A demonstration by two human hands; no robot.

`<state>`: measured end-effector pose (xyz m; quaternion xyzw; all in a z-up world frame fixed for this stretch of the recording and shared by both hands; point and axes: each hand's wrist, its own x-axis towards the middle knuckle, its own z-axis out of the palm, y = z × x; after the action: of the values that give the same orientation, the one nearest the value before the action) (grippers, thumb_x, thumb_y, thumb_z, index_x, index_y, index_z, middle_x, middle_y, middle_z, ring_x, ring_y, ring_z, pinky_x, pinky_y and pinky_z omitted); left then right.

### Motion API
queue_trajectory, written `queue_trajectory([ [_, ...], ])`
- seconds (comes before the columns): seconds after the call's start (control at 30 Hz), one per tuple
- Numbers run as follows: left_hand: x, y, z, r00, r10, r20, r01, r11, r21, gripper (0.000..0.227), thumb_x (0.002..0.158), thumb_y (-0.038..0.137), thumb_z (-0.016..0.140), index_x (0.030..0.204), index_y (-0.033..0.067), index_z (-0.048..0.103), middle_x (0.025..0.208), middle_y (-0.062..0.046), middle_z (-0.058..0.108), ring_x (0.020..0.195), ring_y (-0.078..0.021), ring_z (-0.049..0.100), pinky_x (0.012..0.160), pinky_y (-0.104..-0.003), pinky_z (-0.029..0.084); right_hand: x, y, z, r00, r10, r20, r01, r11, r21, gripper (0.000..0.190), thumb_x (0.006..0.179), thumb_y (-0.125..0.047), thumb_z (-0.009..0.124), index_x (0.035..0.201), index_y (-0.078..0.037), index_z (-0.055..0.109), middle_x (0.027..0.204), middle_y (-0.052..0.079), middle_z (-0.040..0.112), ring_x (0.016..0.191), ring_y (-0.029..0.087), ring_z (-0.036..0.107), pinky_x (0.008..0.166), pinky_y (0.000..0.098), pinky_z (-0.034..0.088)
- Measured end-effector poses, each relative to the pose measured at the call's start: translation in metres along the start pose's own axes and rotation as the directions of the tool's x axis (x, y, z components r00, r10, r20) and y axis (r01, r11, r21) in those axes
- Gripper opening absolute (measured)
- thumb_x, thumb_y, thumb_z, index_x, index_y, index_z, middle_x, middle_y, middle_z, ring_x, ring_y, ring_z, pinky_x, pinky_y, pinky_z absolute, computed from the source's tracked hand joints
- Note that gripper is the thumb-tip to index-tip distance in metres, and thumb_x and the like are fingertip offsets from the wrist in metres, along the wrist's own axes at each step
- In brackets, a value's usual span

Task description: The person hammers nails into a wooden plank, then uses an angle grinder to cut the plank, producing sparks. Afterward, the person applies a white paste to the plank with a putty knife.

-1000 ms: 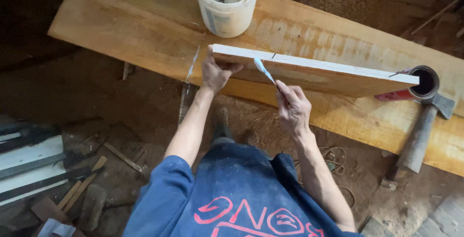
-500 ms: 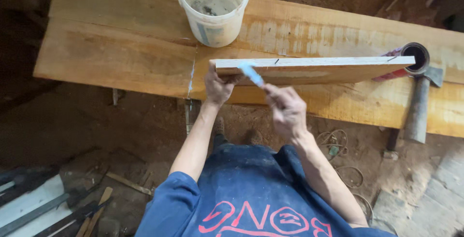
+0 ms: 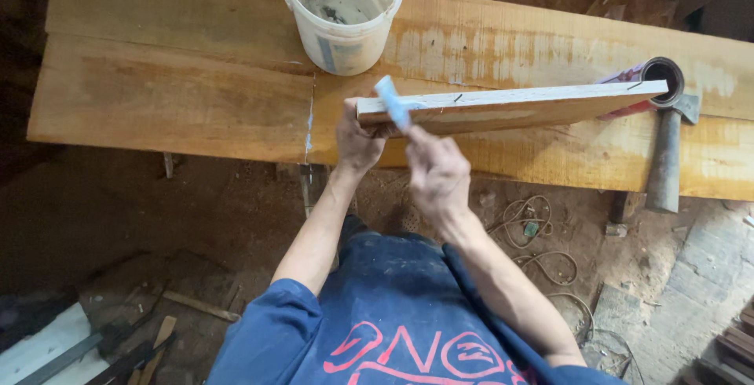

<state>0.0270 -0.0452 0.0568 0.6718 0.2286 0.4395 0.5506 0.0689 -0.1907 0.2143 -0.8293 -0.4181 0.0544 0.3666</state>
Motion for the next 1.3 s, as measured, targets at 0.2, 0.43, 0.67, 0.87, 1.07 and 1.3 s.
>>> queue_trajectory([
  [0.2,0.001,-0.006,0.005,1.000,-0.003,0.003,0.004,0.978,-0.209,0.058,0.084,0.019,0.094,0.123,0.0065,0.053,0.114,-0.010,0.072,0.104,-0.0201,0.073,0.087,-0.036,0.066,0.009,-0.008,-0.009,0.981,0.176,0.086,-0.185,0.976,0.116,0.027,0.098,-0.014,0.068,0.124,-0.013,0.074,0.091,0.007,0.071,0.069,0.012,0.061,0.056,0.0286,0.050],
  [0.43,0.002,-0.012,0.004,0.995,0.095,-0.035,-0.095,0.995,0.015,0.062,0.079,0.014,0.095,0.119,0.0069,0.048,0.107,-0.010,0.071,0.096,-0.0206,0.074,0.075,-0.034,0.063,0.010,0.016,-0.002,0.945,-0.118,0.304,0.056,0.978,0.202,0.026,0.095,-0.013,0.073,0.121,-0.012,0.075,0.092,0.007,0.073,0.080,0.010,0.068,0.067,0.0249,0.054],
  [0.67,0.000,0.000,0.003,0.997,0.062,-0.049,-0.063,0.998,-0.021,0.056,0.080,0.016,0.094,0.115,0.0072,0.051,0.105,-0.008,0.069,0.094,-0.0208,0.071,0.079,-0.034,0.061,0.000,0.035,-0.023,0.989,0.042,-0.140,-0.062,0.987,-0.145,0.027,0.098,-0.010,0.073,0.125,-0.009,0.074,0.089,0.010,0.070,0.071,0.015,0.063,0.059,0.0306,0.053],
  [0.87,0.003,0.006,0.000,0.990,0.118,-0.076,-0.111,0.989,0.097,0.059,0.079,0.028,0.095,0.113,0.0075,0.052,0.102,-0.009,0.071,0.093,-0.0224,0.072,0.079,-0.035,0.059,-0.024,0.026,-0.048,0.966,0.063,-0.252,-0.118,0.971,-0.209,0.028,0.096,-0.011,0.074,0.123,-0.010,0.075,0.084,0.010,0.067,0.070,0.016,0.063,0.064,0.0321,0.054],
  [1.07,0.002,0.005,-0.003,0.993,0.110,-0.050,-0.104,0.987,0.120,0.061,0.080,0.032,0.094,0.116,0.0079,0.052,0.103,-0.011,0.073,0.093,-0.0268,0.075,0.080,-0.036,0.060,-0.008,0.018,-0.027,0.990,0.097,-0.102,-0.106,0.991,-0.088,0.023,0.100,-0.013,0.068,0.122,-0.009,0.073,0.089,0.009,0.070,0.075,0.019,0.066,0.065,0.0330,0.054],
  [1.3,0.004,0.001,-0.004,0.991,0.130,-0.029,-0.124,0.980,0.154,0.064,0.079,0.035,0.093,0.115,0.0084,0.048,0.101,-0.010,0.071,0.092,-0.0273,0.074,0.079,-0.037,0.060,0.008,-0.008,-0.018,0.994,0.112,0.012,-0.111,0.990,-0.084,0.023,0.099,-0.013,0.066,0.122,-0.010,0.073,0.087,0.010,0.070,0.074,0.023,0.066,0.065,0.0360,0.053],
])
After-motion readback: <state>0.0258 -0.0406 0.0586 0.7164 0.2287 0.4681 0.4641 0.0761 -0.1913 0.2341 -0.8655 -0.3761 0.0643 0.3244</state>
